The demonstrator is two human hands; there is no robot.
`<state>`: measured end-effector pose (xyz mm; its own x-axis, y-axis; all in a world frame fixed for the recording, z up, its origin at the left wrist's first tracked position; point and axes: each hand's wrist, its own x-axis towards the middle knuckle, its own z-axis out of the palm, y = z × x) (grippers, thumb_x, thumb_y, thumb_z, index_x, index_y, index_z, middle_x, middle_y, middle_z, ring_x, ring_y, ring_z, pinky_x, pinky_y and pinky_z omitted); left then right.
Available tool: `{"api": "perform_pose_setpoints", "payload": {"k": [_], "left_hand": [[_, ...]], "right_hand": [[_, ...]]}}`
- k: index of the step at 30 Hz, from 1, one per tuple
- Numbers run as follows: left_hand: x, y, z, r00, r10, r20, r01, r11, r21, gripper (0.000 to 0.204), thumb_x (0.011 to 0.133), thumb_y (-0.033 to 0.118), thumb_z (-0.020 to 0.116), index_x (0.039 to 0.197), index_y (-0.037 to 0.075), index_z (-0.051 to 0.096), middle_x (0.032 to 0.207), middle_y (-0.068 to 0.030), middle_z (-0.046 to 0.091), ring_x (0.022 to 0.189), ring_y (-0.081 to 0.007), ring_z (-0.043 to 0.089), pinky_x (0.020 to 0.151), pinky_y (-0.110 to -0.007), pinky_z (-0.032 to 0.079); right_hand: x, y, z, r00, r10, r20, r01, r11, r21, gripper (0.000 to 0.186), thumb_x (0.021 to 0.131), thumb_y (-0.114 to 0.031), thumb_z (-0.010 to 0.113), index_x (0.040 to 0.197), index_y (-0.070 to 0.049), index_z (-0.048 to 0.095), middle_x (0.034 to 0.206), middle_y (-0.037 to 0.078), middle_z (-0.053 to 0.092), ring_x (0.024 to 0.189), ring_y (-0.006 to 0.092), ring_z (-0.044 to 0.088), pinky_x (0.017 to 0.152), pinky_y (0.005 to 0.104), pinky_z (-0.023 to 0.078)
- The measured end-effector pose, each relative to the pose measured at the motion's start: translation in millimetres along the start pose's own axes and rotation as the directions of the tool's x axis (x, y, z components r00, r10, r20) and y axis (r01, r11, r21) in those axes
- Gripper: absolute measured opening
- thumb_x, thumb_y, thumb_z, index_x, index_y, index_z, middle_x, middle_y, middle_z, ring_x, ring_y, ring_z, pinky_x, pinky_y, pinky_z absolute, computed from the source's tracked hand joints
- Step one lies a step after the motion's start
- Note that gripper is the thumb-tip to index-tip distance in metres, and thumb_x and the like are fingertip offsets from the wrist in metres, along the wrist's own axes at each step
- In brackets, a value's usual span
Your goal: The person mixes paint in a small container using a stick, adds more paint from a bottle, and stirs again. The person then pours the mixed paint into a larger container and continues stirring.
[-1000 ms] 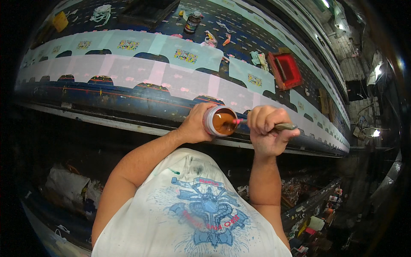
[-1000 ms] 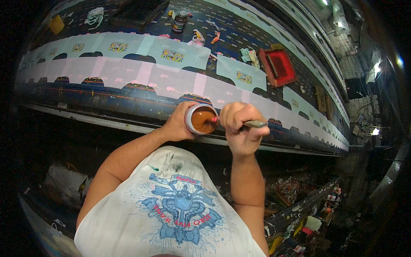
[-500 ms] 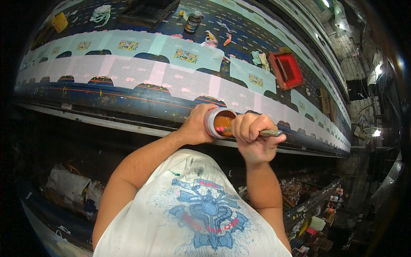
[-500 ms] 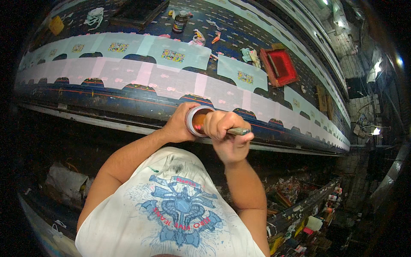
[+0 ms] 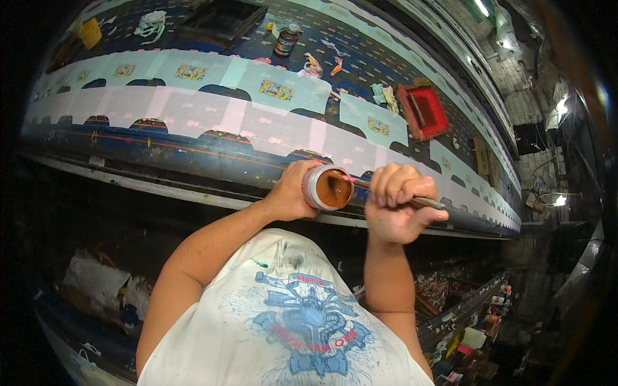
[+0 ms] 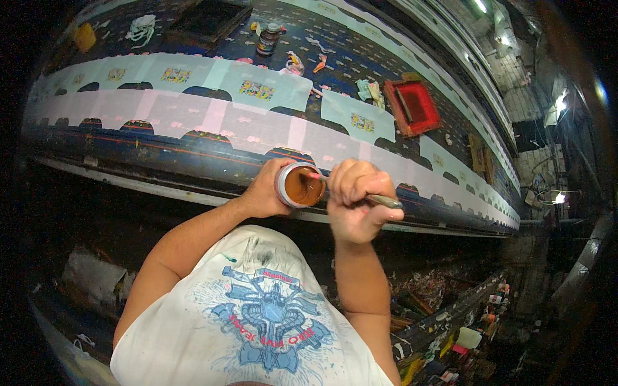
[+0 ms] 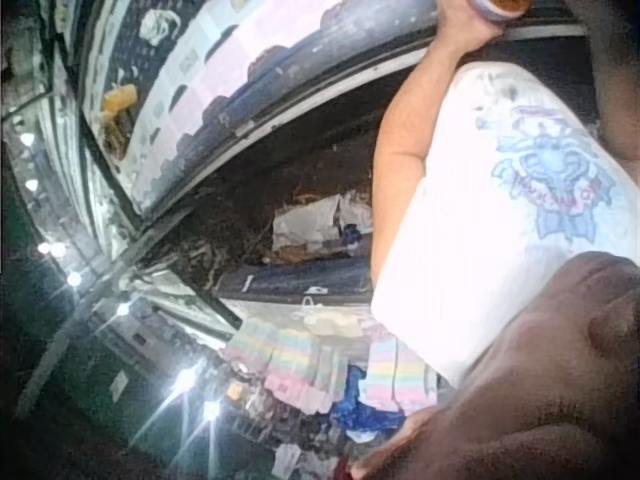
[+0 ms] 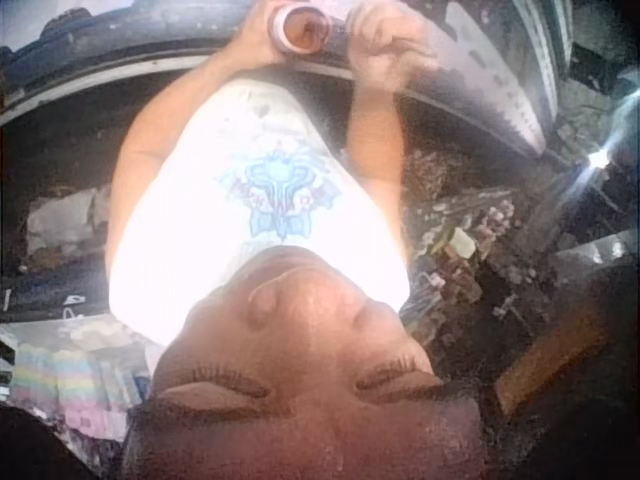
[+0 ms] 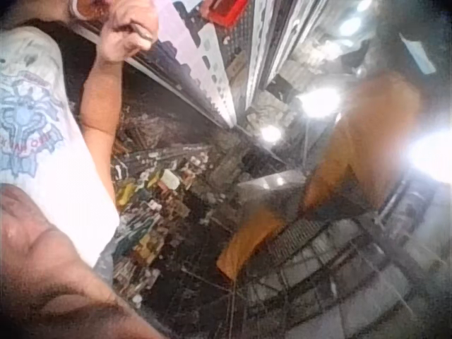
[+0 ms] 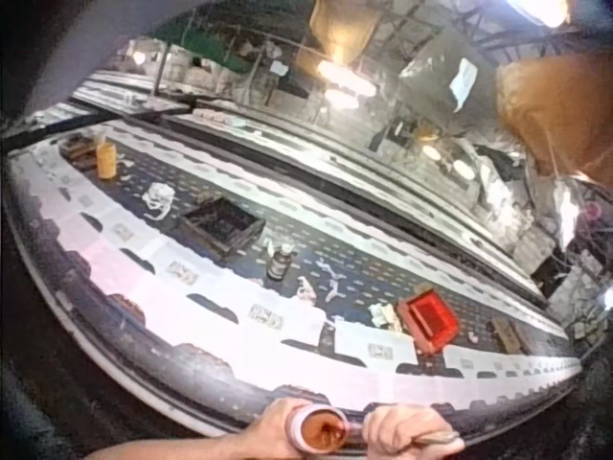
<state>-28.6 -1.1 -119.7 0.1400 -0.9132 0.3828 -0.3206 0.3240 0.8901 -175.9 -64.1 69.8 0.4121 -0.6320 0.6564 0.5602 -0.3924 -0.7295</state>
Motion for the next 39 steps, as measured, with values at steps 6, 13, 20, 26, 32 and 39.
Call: {"api": "perform_pose_setpoints", "payload": {"k": [6, 13, 20, 26, 32, 39], "left_hand": [[0.1, -3.1, 0.7, 1.0, -0.013, 0.02, 0.012, 1.0, 0.013, 0.114, 0.054, 0.016, 0.104, 0.152, 0.007, 0.048, 0.144, -0.0176, 0.059, 0.138, -0.04, 0.057, 0.119, -0.049, 0.046], [-1.7, -1.4, 0.5, 1.0, -0.024, 0.015, 0.025, 1.0, -0.013, 0.107, 0.056, 0.014, 0.101, 0.151, 0.009, 0.05, 0.143, -0.0176, 0.06, 0.137, -0.0411, 0.057, 0.119, -0.05, 0.045], [0.2, -6.3, 1.2, 1.0, 0.0, 0.015, -0.001, 1.0, 0.02, 0.116, 0.051, 0.014, 0.105, 0.152, 0.007, 0.048, 0.144, -0.0179, 0.059, 0.137, -0.0398, 0.058, 0.119, -0.048, 0.047], [0.1, -2.2, 1.1, 1.0, -0.02, 0.024, 0.02, 1.0, 0.019, 0.114, 0.052, 0.015, 0.105, 0.151, 0.007, 0.049, 0.144, -0.0171, 0.059, 0.137, -0.0398, 0.058, 0.119, -0.048, 0.046], [0.3, -3.4, -1.4, 0.999, -0.016, 0.034, 0.015, 1.0, 0.018, 0.109, 0.055, 0.013, 0.103, 0.15, 0.008, 0.05, 0.143, -0.0169, 0.059, 0.137, -0.0406, 0.057, 0.119, -0.049, 0.046], [1.4, -1.2, -0.2, 0.999, -0.035, 0.015, 0.035, 0.999, -0.022, 0.103, 0.058, 0.012, 0.1, 0.149, 0.01, 0.052, 0.141, -0.0167, 0.061, 0.136, -0.0425, 0.056, 0.118, -0.051, 0.046]], "right_hand": [[-6.9, -7.9, -14.6, 0.944, 0.25, 0.216, -0.273, 0.958, 0.084, 0.072, 0.11, -0.074, 0.046, 0.085, -0.007, 0.05, 0.072, 0.003, 0.045, 0.06, 0.015, 0.04, 0.055, 0.032, 0.033], [-20.8, 15.4, 6.5, 0.98, 0.166, 0.109, -0.184, 0.967, 0.178, 0.07, 0.111, -0.071, 0.052, 0.084, -0.006, 0.05, 0.071, 0.003, 0.044, 0.062, 0.0163, 0.041, 0.057, 0.0335, 0.035], [-4.0, 5.7, 12.5, 0.995, 0.099, 0.019, -0.1, 0.991, 0.086, 0.074, 0.109, -0.076, 0.05, 0.082, -0.006, 0.05, 0.071, 0.003, 0.045, 0.06, 0.0162, 0.04, 0.057, 0.0353, 0.035], [13.4, -34.9, -16.4, 0.98, 0.15, 0.133, -0.158, 0.986, 0.056, 0.077, 0.108, -0.079, 0.045, 0.082, -0.007, 0.049, 0.07, 0.0, 0.044, 0.059, 0.0162, 0.038, 0.055, 0.034, 0.033], [-4.0, -10.7, 5.3, 0.957, 0.191, 0.219, -0.216, 0.972, 0.094, 0.073, 0.112, -0.074, 0.044, 0.083, -0.006, 0.05, 0.069, 0.003, 0.045, 0.059, 0.0194, 0.041, 0.056, 0.0382, 0.036], [-0.7, -0.9, 12.8, 0.998, 0.057, -0.041, -0.053, 0.995, 0.081, 0.076, 0.109, -0.077, 0.046, 0.082, -0.006, 0.049, 0.073, 0.003, 0.047, 0.061, 0.0171, 0.041, 0.057, 0.0352, 0.034]]}}
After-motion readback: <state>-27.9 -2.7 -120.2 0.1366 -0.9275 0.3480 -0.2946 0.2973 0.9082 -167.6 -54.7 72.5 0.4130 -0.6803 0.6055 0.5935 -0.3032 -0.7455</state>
